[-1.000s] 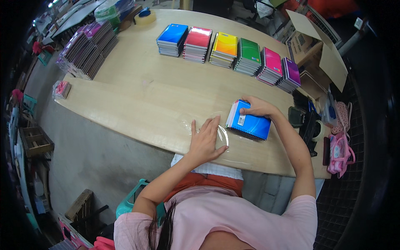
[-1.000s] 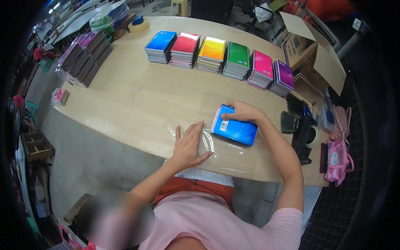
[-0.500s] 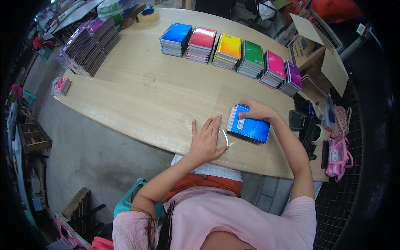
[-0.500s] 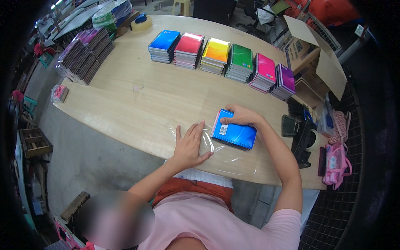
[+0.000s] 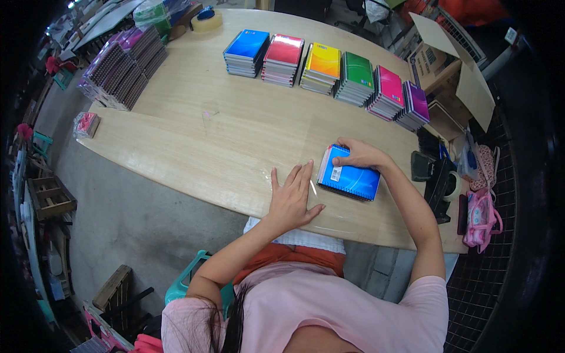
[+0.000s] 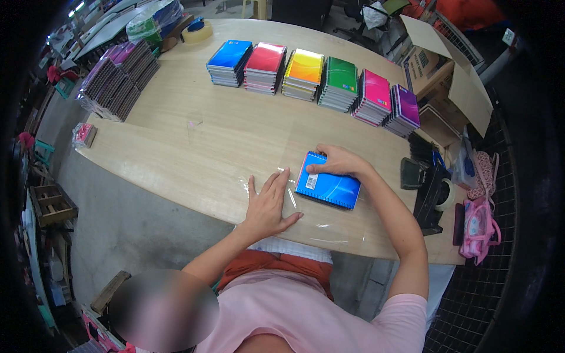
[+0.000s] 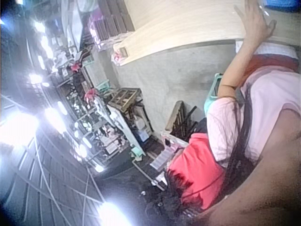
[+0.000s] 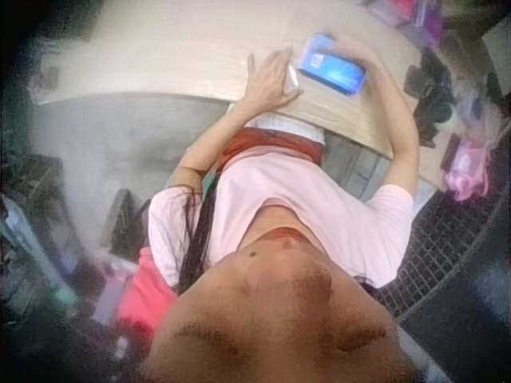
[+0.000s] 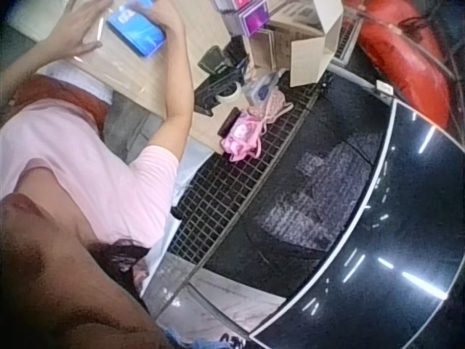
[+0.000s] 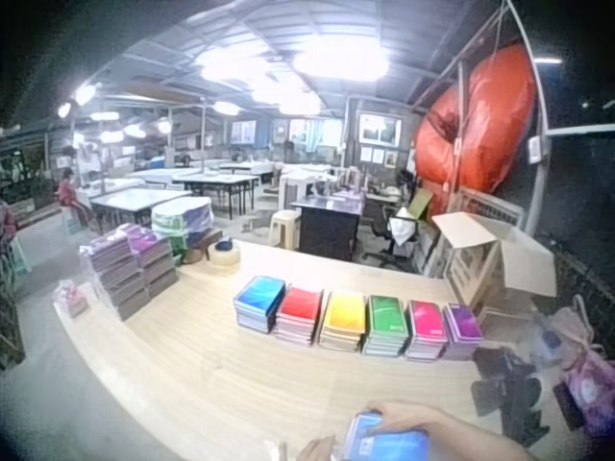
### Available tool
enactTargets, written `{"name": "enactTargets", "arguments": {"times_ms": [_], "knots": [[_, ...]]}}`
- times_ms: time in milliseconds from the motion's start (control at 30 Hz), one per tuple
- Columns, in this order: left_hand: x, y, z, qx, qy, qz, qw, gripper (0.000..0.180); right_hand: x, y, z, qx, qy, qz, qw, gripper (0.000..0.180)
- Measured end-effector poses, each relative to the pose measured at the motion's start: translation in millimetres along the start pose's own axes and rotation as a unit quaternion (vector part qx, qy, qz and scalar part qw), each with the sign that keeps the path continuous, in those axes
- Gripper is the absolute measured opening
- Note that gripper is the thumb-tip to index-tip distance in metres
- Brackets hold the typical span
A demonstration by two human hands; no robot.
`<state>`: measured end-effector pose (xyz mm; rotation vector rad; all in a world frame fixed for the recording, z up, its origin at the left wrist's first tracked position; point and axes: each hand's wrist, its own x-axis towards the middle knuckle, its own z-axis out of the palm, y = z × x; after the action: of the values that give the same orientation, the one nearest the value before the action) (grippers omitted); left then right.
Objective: The person wraps stacks of small notebooks in plastic film, using tape to secure the packaging.
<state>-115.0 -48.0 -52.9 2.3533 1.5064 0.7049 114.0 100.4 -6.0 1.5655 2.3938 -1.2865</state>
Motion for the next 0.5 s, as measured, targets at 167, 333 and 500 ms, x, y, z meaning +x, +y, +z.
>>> {"name": "enactTargets", "arguments": {"times_ms": [167, 333, 500], "knots": [[-1.3, -1.7, 1.5, 0.002, 0.005, -0.001, 1.0, 0.106, 1.2, -8.5, -2.4, -0.033, 0.008, -0.007, 0.999, 0.08], [-1.2, 1.0, -0.2, -0.005, 0.006, -0.004, 1.0, 0.104, 4.1, -7.8, -5.6, -0.062, 0.006, -0.005, 0.998, 0.081], [-2.0, 4.1, -0.6, -0.004, 0.015, 0.007, 1.0, 0.102, 2.1, 2.6, -3.4, -0.141, 0.097, -0.017, 0.985, 0.076]]}}
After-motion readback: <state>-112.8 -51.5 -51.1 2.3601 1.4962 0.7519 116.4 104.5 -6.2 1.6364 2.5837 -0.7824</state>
